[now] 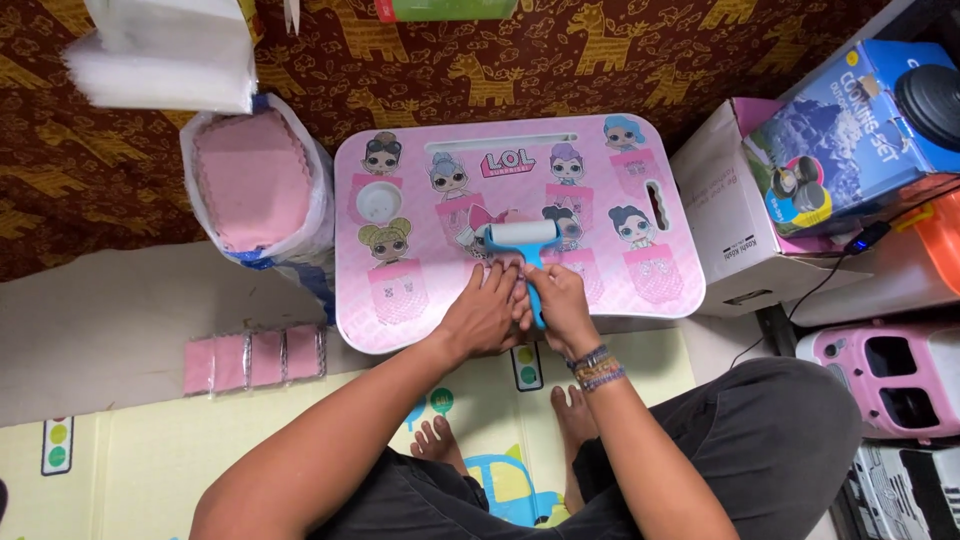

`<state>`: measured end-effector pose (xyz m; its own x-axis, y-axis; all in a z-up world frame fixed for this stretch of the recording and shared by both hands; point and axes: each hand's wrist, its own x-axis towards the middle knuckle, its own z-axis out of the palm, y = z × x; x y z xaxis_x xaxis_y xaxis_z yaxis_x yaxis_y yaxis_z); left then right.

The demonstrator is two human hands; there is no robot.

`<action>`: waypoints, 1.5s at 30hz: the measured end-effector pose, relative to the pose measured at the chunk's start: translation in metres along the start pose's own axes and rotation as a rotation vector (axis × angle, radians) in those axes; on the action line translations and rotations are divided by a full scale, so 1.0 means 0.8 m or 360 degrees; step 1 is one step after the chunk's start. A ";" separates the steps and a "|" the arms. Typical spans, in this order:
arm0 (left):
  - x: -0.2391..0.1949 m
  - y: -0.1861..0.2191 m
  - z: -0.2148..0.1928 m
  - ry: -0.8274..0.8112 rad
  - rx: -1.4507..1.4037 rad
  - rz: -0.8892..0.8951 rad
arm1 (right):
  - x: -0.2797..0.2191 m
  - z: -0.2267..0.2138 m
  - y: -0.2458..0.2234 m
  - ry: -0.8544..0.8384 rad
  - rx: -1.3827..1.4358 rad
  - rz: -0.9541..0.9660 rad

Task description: The person folds pink cloths on a pink tray, uses a lint roller to clean the surface, and then places the folded cloths into clear plastic bags. The person repeats this process for multiple cloths.

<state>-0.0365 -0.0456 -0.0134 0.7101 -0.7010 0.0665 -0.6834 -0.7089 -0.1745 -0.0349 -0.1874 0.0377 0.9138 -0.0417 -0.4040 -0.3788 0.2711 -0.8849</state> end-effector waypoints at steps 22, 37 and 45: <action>0.014 0.017 -0.032 -0.0054 -0.0133 -0.0133 | 0.100 -0.008 -0.049 -0.0033 0.0058 -0.0153; -0.028 0.070 0.011 -0.0266 -0.0264 0.0609 | -0.042 0.006 0.005 -0.0145 0.0022 0.0042; -0.037 0.041 -0.051 -0.0306 0.0003 0.0546 | -0.070 0.005 0.007 -0.0150 0.0035 0.0141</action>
<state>-0.0864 -0.0512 0.0189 0.4596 -0.8694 -0.1815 -0.8863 -0.4359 -0.1564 -0.0872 -0.1797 0.0565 0.8869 0.0736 -0.4560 -0.4564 0.2910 -0.8408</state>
